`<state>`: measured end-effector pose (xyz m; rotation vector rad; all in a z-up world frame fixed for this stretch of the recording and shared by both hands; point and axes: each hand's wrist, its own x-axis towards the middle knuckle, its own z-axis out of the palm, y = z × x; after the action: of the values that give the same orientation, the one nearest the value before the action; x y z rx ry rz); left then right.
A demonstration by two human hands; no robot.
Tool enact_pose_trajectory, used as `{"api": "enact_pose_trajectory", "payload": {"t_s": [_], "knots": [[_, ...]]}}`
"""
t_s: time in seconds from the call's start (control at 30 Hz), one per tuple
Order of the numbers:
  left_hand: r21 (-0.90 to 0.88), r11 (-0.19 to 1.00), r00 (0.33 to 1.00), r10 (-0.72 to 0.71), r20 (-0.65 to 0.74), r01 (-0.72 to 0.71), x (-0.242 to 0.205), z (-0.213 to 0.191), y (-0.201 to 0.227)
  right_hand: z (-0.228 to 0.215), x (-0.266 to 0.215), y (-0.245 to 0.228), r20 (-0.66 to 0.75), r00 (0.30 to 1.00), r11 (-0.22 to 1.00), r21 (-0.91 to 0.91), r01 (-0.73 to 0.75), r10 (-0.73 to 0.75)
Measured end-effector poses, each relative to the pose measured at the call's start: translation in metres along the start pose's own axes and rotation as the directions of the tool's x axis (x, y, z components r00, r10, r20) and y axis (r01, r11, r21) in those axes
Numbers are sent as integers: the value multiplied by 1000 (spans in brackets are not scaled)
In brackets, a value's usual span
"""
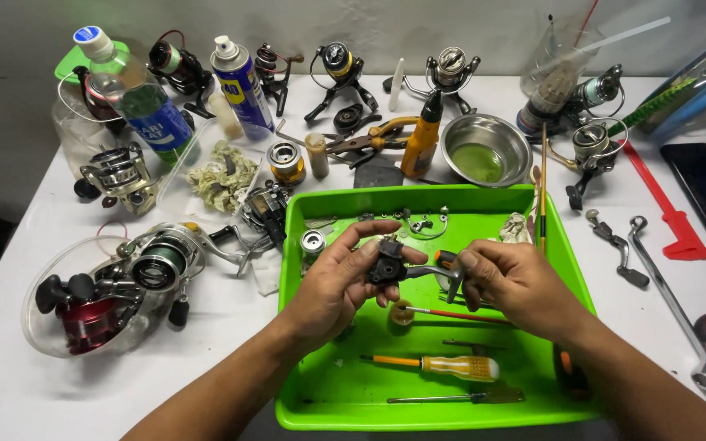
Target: Repairing and maintaining a fishing reel by applying grease to internal parts and assembling the housing
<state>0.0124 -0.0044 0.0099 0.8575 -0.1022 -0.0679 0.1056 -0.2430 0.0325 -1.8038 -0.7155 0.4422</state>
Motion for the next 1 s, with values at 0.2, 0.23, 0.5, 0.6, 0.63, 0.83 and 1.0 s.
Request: {"api": "enact_pose_trajectory", "payload": {"t_s": [0.2,0.23,0.5,0.6,0.63,0.83,1.0], "knots": [[6,1000,1000,4,0,-4,0,-7,-5,1,0,-2,31,999,1000,-12,-20,21],[5,1000,1000,5,-4,-5,0,-7,-4,1,0,-2,36,999,1000,-12,-20,21],[-79,996,997,-28,78,34,-5,-2,6,-1,-2,5,-12,1000,998,62,-26,27],[-106,993,993,-34,111,46,-5,-5,3,0,-1,4,-23,999,993,112,-37,40],[-108,993,993,-37,109,49,-5,-5,2,0,-1,5,-23,999,993,113,-42,45],[-83,996,992,-25,125,36,-8,-1,3,2,0,-1,-56,998,988,153,-33,42],[-68,997,990,-35,137,45,-5,-2,2,3,1,-1,-85,996,989,142,-26,38]]}}
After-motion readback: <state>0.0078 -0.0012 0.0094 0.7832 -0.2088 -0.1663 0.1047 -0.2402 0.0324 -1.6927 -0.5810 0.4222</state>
